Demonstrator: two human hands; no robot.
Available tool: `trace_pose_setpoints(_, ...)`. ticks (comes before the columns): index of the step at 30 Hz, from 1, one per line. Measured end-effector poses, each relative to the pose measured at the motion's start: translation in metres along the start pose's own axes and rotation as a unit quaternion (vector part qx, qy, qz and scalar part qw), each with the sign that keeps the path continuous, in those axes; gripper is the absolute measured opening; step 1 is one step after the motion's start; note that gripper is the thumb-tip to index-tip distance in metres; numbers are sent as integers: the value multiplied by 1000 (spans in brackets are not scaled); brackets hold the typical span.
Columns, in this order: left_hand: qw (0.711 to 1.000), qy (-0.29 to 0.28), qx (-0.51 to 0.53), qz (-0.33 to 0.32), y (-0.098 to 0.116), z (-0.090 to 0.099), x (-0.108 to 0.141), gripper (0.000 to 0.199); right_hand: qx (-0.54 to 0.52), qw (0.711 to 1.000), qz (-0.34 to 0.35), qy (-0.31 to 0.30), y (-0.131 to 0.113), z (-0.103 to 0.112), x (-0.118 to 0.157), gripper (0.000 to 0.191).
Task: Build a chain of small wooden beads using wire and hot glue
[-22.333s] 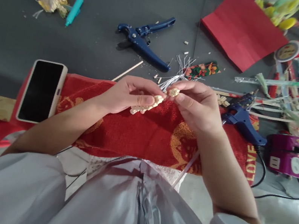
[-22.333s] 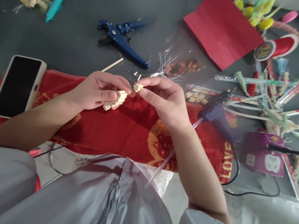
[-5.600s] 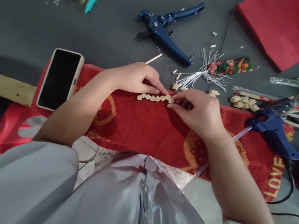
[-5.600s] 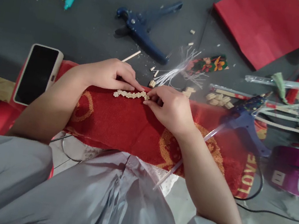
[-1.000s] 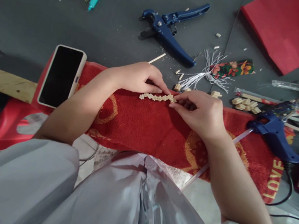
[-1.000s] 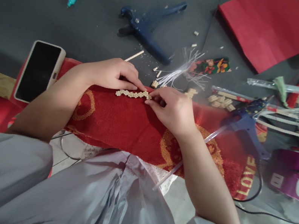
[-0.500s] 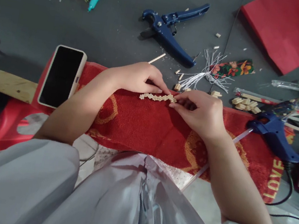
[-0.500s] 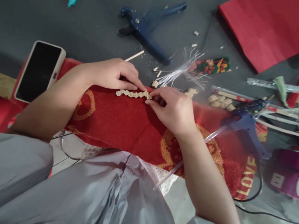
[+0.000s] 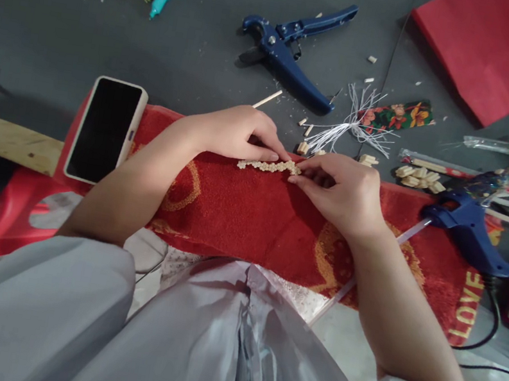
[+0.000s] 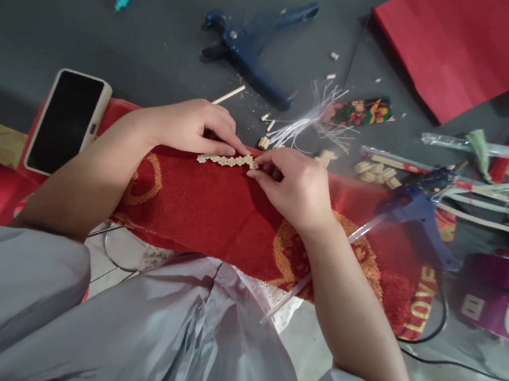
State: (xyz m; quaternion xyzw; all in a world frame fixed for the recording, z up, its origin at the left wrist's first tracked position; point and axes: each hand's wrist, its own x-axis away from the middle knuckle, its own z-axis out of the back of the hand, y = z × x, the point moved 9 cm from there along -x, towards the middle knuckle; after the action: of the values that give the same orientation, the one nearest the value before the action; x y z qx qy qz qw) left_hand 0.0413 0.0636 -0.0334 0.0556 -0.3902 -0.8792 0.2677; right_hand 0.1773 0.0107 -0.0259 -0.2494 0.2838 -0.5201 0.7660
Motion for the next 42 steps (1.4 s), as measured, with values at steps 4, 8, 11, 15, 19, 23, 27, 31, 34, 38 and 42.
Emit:
trace_pose_setpoints(4, 1000, 4, -6, -6, -1, -1, 0, 32, -2, 1000, 0, 0, 0, 0, -1, 4)
trace_pose_setpoints(8, 1000, 10, -15, -5, -2, -1, -1, 31, -2, 1000, 6, 5, 0, 0, -1, 4)
trace_pose_setpoints(11, 1000, 16, -18, -4, -1, -1, -1, 29, 2, 1000, 9, 11, -1, 1, -1, 3)
trace_pose_setpoints(15, 1000, 21, -11, 7, -2, 0, -1, 27, 2, 1000, 11, 14, -1, 0, -1, 3)
trace_pose_setpoints(19, 1000, 24, 3, 20, -3, 2, -1, 26, 6, 1000, 10, 10, -1, 0, -1, 2)
trace_pose_setpoints(23, 999, 24, 2, 24, -2, 2, -1, 24, 1, 1000, 4, 0, 1, -2, -1, 3)
trace_pose_setpoints(27, 999, 50, 2, 14, 4, 3, -2, 23, -16, 999, 26, 18, -2, 0, -1, 3)
trace_pose_setpoints(31, 997, 72, 4, 23, 12, 2, -2, 22, -23, 999, 39, 26, -4, 2, -1, 4)
trace_pose_setpoints(34, 995, 84, 7, 46, 16, 0, -1, 22, -14, 999, 26, 12, -1, 0, -2, 6)
trace_pose_setpoints(38, 991, 122, -19, 56, 21, 0, 0, 16, -15, 1000, 21, 2, 0, -2, -3, 7)
trace_pose_setpoints(42, 987, 140, -45, 61, 21, -2, 0, 14, -7, 1000, 22, -10, -3, -2, -4, 7)
